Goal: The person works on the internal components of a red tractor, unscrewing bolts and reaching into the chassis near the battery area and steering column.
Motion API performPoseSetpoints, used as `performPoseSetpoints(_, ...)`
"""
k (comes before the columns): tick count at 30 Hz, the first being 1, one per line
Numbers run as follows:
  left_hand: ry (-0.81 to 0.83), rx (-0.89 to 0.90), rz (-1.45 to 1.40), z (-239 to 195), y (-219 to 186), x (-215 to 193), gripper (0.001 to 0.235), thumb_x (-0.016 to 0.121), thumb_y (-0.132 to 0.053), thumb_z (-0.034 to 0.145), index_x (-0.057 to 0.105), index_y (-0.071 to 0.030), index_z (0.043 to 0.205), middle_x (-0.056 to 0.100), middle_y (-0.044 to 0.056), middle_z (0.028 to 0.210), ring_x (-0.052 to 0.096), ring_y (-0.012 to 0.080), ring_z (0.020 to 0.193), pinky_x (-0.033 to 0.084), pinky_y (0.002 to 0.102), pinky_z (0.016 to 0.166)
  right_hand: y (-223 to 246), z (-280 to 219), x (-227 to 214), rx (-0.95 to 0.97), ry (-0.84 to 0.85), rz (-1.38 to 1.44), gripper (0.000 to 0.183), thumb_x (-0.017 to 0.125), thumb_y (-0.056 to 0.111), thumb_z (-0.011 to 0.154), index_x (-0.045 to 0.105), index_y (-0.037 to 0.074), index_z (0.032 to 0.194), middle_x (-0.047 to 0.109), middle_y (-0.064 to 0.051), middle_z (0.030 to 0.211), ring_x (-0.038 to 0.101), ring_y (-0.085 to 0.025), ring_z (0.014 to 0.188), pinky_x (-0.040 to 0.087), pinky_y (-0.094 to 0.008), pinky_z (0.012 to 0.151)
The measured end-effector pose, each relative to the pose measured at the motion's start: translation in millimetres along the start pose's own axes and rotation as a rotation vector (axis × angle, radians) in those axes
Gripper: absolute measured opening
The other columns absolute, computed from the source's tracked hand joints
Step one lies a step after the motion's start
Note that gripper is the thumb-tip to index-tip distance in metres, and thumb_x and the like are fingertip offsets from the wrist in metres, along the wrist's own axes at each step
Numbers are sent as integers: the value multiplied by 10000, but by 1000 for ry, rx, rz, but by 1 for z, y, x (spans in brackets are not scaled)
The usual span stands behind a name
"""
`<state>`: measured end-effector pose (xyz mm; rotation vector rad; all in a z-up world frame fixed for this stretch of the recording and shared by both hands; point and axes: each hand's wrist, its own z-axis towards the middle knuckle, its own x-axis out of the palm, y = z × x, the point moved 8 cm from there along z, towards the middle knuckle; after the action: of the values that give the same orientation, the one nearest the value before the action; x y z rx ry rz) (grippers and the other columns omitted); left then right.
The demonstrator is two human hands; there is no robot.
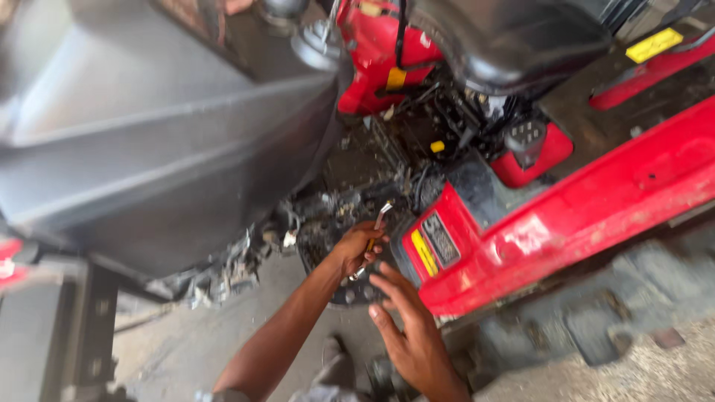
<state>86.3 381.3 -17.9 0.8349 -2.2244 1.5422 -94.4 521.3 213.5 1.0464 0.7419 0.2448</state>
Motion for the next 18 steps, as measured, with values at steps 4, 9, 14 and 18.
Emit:
performPoseSetpoints(4,-304,326,575,95,-57,-50,409,566,-107,888,587,-221,1280,721,69,869,607,183,612,447,350,449,-18,22,13,81,26,49,398,642,177,969,624,60,1349,519,-129,1537,534,-274,1409,568,-370,984)
performPoseSetpoints(9,-622,691,1389,181,-148,-55,318,605,-102,903,635,-140,1218,714,242,1006,698,462,916,550,554,842,-55,40,30,152,40,17,409,679,142,939,635,71,1340,530,-125,1525,537,-271,1403,583,-370,961)
performPoseSetpoints(14,-638,842,1510,222,-172,-46,372,707,-40,780,596,-69,1135,615,209,1120,629,425,1053,539,500,886,-105,43,23,220,-18,30,416,696,85,912,641,86,1324,616,-114,1440,696,-234,1246,640,-334,924)
performPoseSetpoints(18,-560,826,1618,245,-173,-43,396,719,20,776,589,-76,1138,566,179,1157,573,399,1102,515,518,930,-142,34,18,297,-125,11,410,689,58,891,671,96,1298,713,-93,1329,778,-212,1132,650,-337,885)
